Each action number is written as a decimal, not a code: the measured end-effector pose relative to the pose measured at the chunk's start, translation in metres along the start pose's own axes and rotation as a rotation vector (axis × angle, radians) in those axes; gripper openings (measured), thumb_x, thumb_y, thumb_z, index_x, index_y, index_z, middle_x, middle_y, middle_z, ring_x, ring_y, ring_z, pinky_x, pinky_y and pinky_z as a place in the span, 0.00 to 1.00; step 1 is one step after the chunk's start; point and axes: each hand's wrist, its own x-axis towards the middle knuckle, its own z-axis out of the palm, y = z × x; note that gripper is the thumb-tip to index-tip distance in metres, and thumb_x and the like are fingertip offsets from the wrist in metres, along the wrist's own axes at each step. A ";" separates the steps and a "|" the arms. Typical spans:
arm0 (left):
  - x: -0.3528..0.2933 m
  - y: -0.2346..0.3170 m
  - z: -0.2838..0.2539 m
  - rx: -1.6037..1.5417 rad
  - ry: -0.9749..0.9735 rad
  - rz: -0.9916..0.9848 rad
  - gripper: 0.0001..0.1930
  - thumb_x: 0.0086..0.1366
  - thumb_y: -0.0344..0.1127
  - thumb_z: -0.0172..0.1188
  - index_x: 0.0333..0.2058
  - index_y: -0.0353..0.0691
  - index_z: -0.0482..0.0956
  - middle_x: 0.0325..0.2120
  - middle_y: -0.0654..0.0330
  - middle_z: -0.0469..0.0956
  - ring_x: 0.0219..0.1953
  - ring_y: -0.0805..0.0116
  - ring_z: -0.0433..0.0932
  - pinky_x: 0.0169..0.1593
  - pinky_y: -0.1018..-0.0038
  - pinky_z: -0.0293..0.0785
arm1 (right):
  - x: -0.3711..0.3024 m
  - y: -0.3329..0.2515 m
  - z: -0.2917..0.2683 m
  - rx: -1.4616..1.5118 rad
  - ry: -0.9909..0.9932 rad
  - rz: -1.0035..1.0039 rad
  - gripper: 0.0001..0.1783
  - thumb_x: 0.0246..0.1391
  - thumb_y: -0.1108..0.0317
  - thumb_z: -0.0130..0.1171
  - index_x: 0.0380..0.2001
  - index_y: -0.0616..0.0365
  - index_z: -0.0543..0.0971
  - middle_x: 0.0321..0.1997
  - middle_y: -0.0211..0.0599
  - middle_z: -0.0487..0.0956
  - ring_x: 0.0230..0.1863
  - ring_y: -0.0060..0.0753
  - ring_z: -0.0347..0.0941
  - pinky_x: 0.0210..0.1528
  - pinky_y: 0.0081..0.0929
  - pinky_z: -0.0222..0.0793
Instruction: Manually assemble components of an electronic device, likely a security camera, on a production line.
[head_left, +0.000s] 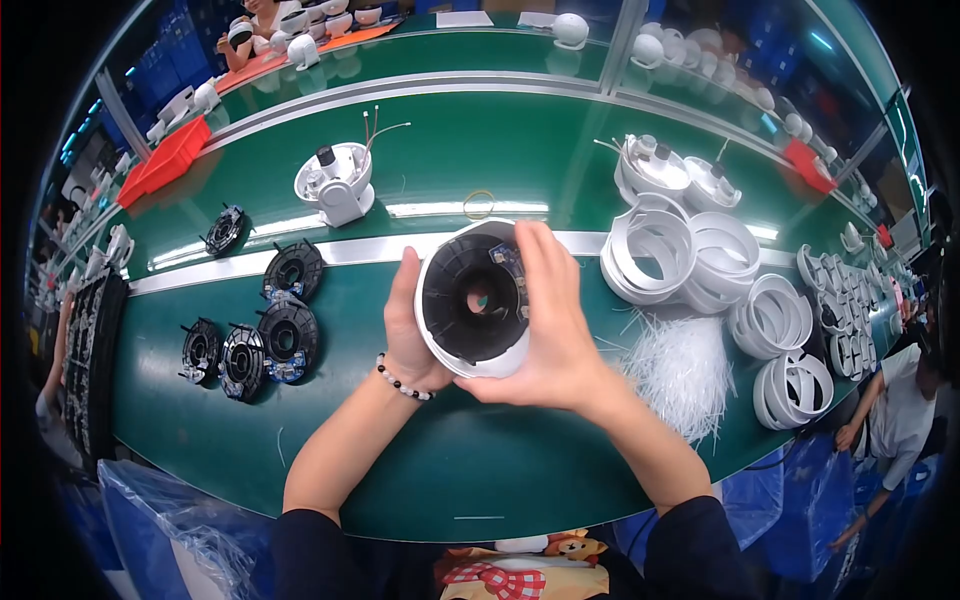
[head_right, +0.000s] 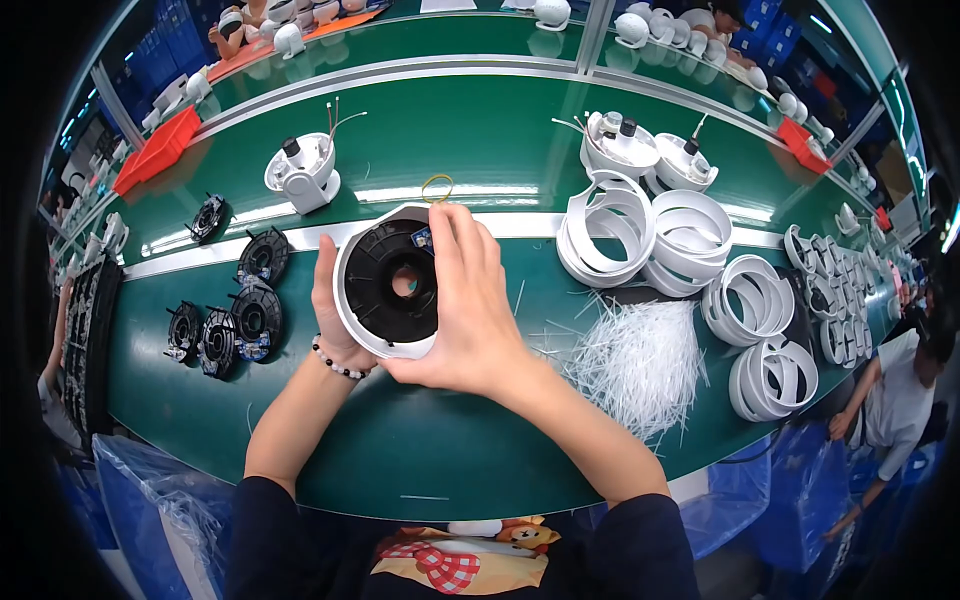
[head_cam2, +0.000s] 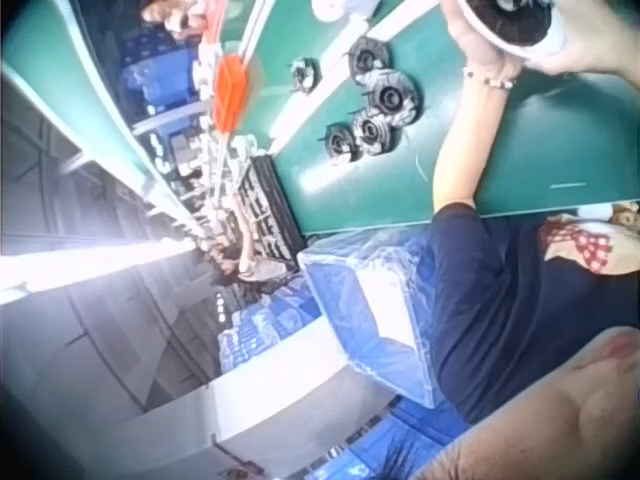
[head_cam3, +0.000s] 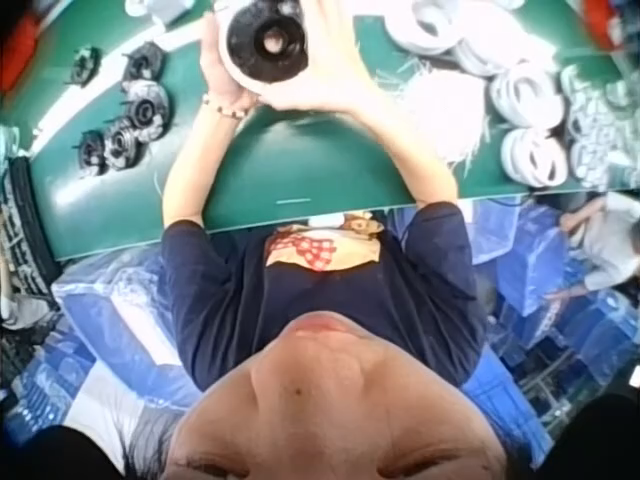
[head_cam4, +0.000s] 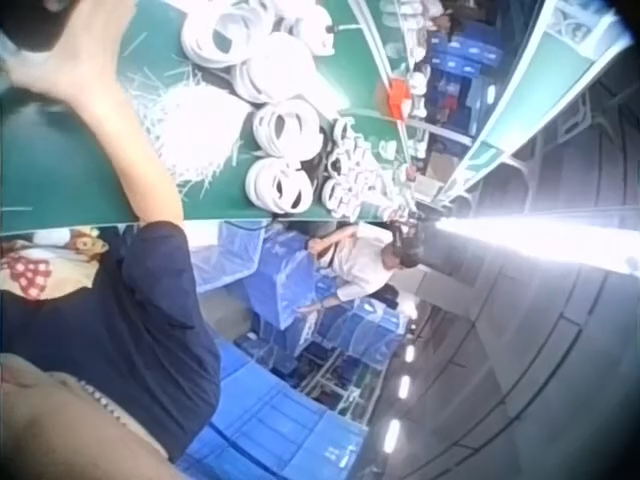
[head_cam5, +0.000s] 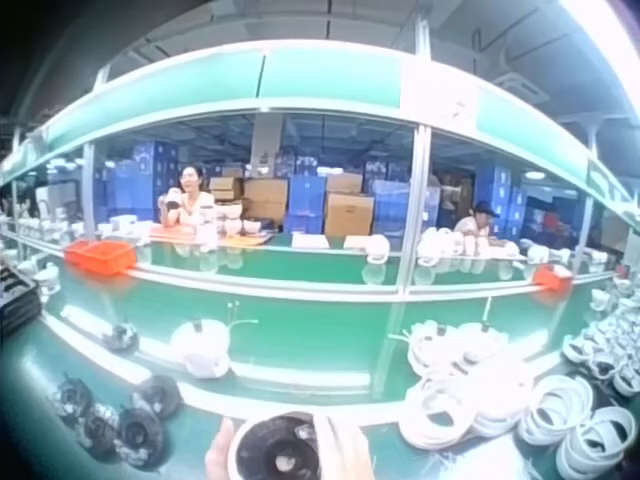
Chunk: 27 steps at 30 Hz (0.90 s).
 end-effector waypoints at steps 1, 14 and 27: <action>-0.002 0.000 -0.005 -0.040 -0.055 0.003 0.33 0.56 0.60 0.41 0.48 0.35 0.64 0.43 0.52 0.69 0.45 0.61 0.70 0.49 0.66 0.67 | -0.002 0.003 0.011 0.046 0.078 -0.014 0.63 0.14 0.58 0.69 0.55 0.72 0.45 0.55 0.58 0.51 0.55 0.58 0.48 0.56 0.44 0.47; -0.002 0.009 -0.025 0.088 0.039 0.087 0.30 0.51 0.51 0.48 0.47 0.34 0.64 0.42 0.53 0.70 0.45 0.61 0.69 0.50 0.66 0.65 | -0.002 -0.001 0.053 0.154 0.153 0.205 0.71 0.17 0.49 0.73 0.58 0.66 0.36 0.57 0.58 0.47 0.59 0.55 0.44 0.59 0.41 0.44; 0.152 0.041 -0.107 0.051 0.331 0.125 0.19 0.65 0.43 0.33 0.47 0.35 0.62 0.45 0.53 0.67 0.48 0.57 0.67 0.52 0.59 0.62 | 0.035 0.044 -0.049 -0.827 0.326 0.361 0.28 0.32 0.59 0.63 0.40 0.60 0.71 0.57 0.48 0.56 0.58 0.52 0.48 0.54 0.56 0.45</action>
